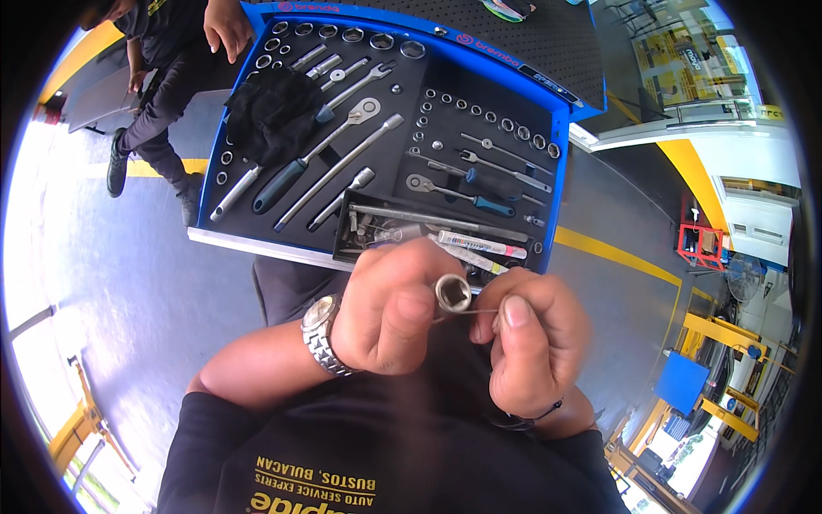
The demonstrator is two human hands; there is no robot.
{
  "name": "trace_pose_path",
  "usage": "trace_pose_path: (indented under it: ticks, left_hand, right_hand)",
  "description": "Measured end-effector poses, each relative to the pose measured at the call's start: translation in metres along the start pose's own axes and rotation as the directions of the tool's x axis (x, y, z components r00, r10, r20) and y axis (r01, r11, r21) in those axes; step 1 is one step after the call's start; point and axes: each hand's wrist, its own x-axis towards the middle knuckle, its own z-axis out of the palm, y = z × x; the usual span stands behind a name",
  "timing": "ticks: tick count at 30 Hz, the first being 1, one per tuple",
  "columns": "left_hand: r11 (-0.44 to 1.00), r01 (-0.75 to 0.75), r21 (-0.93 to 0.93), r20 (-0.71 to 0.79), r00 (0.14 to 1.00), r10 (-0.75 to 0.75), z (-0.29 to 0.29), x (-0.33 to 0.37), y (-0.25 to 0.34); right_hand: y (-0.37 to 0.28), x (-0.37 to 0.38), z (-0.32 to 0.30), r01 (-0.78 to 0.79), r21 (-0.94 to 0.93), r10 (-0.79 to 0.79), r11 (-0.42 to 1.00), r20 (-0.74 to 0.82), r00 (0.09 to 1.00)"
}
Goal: The person holds a metal socket and uses a thin wire to clean the inside of the socket. They repeatedly insert the wire into the socket and rotate it to remove debris. The person briefly opens a tool drawer to retrieve a pair of pliers, uses them to pull the wire, and then returns the pliers to the drawer.
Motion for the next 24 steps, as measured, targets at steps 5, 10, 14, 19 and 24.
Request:
trace_pose_path:
  ticks: [5, 10, 14, 19, 24]
  left_hand:
    - [0.993, -0.114, 0.006, 0.051, 0.992, 0.114, -0.001, 0.001, 0.002]
    - [0.987, -0.135, -0.086, 0.11, 0.983, 0.144, -0.006, 0.002, 0.006]
    - [0.985, -0.151, -0.081, 0.187, 0.969, 0.164, -0.008, 0.006, 0.011]
    - [0.977, -0.205, -0.062, 0.232, 0.949, 0.214, -0.008, 0.008, 0.014]
    - [0.957, -0.278, -0.078, 0.224, 0.931, 0.288, -0.006, 0.008, 0.011]
  right_hand:
    - [-0.016, 0.016, -0.009, -0.012, 0.021, 0.009, 1.0, 0.125, 0.992]
    - [-0.031, 0.031, -0.019, 0.016, -0.069, 0.006, 0.998, 0.303, 0.953]
    - [-0.04, 0.036, -0.018, -0.023, -0.067, 0.044, 0.997, 0.336, 0.941]
    - [-0.047, 0.041, -0.018, 0.021, -0.107, 0.021, 0.994, 0.382, 0.924]
    - [-0.049, 0.041, -0.016, 0.095, -0.181, -0.015, 0.979, 0.399, 0.917]
